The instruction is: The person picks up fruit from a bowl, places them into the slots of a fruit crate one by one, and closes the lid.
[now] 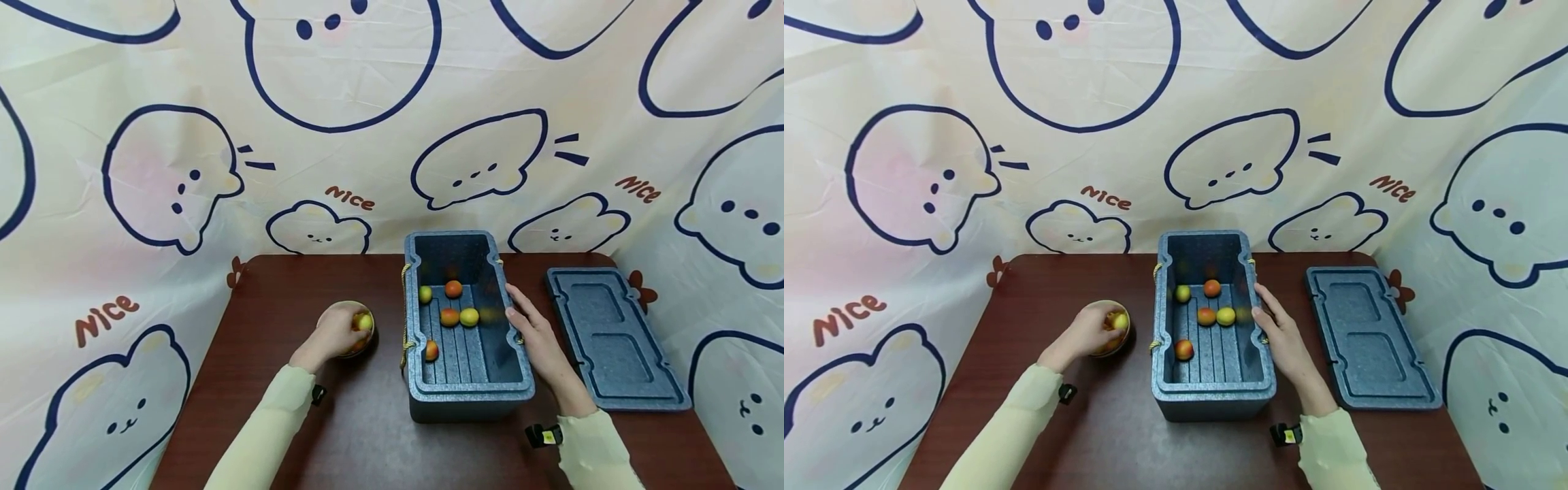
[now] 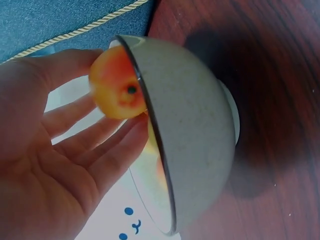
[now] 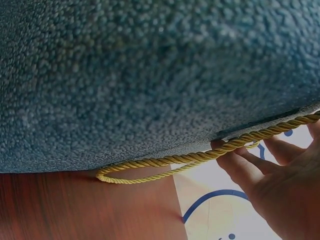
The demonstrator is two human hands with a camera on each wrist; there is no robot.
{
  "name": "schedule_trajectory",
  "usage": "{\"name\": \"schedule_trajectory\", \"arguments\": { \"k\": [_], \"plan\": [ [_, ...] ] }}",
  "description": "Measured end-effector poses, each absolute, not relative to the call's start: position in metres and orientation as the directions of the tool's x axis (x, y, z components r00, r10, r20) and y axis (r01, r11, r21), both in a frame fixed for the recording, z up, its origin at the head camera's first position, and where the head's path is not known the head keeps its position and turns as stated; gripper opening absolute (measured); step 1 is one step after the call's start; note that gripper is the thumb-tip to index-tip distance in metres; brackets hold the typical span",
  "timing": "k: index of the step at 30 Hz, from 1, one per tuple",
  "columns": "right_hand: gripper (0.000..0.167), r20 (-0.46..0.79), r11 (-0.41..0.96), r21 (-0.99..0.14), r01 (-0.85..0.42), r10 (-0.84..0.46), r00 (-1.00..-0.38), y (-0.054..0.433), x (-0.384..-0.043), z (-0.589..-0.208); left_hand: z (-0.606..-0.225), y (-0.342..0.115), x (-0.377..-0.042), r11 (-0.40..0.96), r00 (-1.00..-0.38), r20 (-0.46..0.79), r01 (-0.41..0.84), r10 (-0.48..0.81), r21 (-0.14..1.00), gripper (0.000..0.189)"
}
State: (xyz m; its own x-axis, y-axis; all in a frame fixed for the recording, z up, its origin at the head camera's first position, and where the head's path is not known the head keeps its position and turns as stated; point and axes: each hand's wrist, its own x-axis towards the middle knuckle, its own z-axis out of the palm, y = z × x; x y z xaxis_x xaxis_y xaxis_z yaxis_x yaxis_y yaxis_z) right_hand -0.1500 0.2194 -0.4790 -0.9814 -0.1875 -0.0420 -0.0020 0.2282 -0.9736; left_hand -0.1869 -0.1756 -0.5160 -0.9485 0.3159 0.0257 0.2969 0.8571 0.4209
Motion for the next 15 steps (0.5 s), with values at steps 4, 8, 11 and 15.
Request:
{"name": "schedule_trajectory", "arguments": {
  "k": [4, 8, 11, 15],
  "plan": [
    [0.058, -0.032, 0.224, -0.975, -0.011, -0.187, -0.982, 0.2197, -0.1495, -0.4789, -0.5153, -0.1723, -0.1862, 0.866, -0.951, 0.005, 0.285, 0.310, 0.410, 0.029],
    [0.058, -0.027, 0.222, -0.975, -0.015, -0.188, -0.982, 0.2197, -0.1494, -0.4788, -0.5148, -0.1717, -0.1853, 0.870, -0.952, 0.013, 0.286, 0.306, 0.401, 0.030],
    [0.058, -0.029, 0.227, -0.974, -0.015, -0.186, -0.982, 0.2195, -0.1493, -0.4787, -0.5138, -0.1729, -0.1852, 0.869, -0.954, 0.018, 0.281, 0.300, 0.407, 0.029],
    [0.057, -0.032, 0.231, -0.973, -0.013, -0.186, -0.982, 0.2191, -0.1489, -0.4783, -0.5089, -0.1764, -0.1853, 0.841, -0.960, -0.009, 0.239, 0.278, 0.484, 0.031]
  ]
}}
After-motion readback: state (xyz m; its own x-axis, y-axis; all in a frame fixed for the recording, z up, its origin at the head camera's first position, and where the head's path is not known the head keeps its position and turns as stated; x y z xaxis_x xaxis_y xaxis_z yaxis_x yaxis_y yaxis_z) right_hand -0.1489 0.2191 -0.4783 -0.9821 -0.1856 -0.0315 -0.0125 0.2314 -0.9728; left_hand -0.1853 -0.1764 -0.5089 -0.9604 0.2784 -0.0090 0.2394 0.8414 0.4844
